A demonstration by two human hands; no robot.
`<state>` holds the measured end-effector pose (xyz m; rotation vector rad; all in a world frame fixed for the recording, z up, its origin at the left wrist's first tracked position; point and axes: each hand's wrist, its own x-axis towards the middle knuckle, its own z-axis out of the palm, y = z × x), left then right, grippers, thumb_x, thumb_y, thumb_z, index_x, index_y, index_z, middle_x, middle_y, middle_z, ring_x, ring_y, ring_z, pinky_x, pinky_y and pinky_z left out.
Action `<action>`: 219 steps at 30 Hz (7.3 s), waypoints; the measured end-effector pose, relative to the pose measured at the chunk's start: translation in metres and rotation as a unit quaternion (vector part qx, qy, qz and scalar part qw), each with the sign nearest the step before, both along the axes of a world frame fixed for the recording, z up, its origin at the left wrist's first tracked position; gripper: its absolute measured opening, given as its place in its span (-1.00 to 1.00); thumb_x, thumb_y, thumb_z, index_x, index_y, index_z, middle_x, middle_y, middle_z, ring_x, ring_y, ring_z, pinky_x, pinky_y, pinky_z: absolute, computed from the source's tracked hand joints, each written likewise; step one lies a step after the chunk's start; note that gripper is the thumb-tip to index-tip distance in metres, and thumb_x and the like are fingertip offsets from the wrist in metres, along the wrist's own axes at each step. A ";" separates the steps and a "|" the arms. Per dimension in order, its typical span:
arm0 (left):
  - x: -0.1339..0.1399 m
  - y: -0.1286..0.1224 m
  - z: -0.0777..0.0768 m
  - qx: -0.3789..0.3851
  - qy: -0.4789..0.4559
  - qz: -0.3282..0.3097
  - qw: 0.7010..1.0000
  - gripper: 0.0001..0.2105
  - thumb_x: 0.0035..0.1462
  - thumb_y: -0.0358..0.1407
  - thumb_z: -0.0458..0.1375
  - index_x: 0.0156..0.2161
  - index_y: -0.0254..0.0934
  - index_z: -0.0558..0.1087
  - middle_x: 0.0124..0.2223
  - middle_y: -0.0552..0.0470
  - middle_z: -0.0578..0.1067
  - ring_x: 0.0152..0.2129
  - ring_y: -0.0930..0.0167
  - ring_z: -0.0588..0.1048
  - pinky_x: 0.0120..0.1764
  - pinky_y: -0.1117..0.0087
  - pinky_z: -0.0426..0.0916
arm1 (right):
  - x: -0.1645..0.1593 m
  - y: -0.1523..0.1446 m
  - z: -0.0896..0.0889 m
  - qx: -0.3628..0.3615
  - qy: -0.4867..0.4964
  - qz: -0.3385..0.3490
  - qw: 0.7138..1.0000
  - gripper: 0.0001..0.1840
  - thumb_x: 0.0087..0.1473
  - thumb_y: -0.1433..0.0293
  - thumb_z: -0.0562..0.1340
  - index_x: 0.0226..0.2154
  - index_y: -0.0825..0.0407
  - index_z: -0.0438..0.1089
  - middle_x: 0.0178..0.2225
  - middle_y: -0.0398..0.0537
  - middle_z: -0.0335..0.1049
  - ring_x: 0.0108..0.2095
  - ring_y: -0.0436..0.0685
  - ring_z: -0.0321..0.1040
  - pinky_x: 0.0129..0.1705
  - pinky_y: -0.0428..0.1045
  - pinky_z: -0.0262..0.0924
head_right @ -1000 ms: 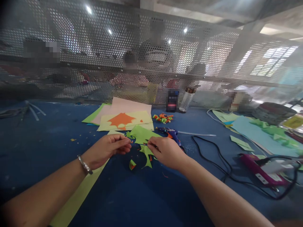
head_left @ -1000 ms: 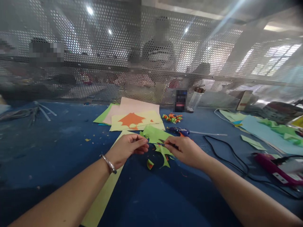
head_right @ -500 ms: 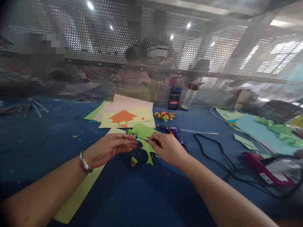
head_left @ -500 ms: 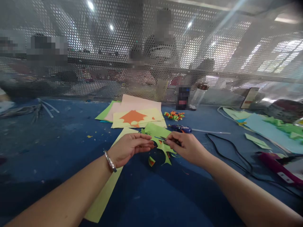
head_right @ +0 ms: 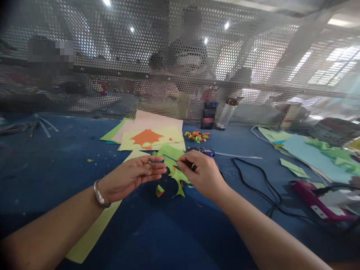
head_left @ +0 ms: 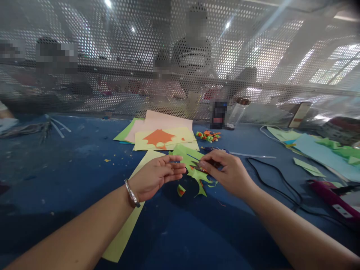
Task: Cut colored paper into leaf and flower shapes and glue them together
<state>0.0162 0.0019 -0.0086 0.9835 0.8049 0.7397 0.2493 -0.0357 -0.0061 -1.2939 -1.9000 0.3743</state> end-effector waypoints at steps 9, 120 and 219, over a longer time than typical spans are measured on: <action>0.003 -0.003 0.004 -0.005 0.004 -0.024 1.000 -0.63 0.19 -0.61 0.04 0.09 -0.41 0.37 0.03 -0.27 0.56 -0.01 0.28 0.57 0.13 0.22 0.39 | -0.004 -0.007 0.008 0.000 0.093 0.004 0.996 -0.81 0.20 0.27 0.30 -0.34 0.04 0.54 -0.40 -0.11 0.44 -0.40 0.01 0.31 -0.38 -0.08 0.21; 0.016 -0.027 -0.003 0.033 0.035 -0.067 0.997 -0.67 0.13 -0.39 0.27 0.00 -0.31 0.37 -0.21 -0.02 0.57 -0.32 0.40 0.54 -0.15 0.33 0.41 | -0.016 -0.009 -0.016 0.047 -0.064 0.145 0.986 -0.84 0.24 0.47 0.21 -0.14 0.01 0.47 -0.27 -0.07 0.49 -0.28 0.05 0.43 -0.24 -0.06 0.23; 0.012 -0.023 -0.004 0.272 0.129 0.023 0.953 -0.70 0.11 -0.36 0.28 -0.06 -0.25 0.34 -0.22 0.02 0.53 -0.26 0.39 0.54 -0.11 0.29 0.43 | -0.015 -0.012 -0.006 0.012 -0.056 0.110 0.992 -0.88 0.24 0.45 0.21 -0.26 0.03 0.49 -0.36 -0.12 0.47 -0.38 0.00 0.36 -0.32 -0.09 0.20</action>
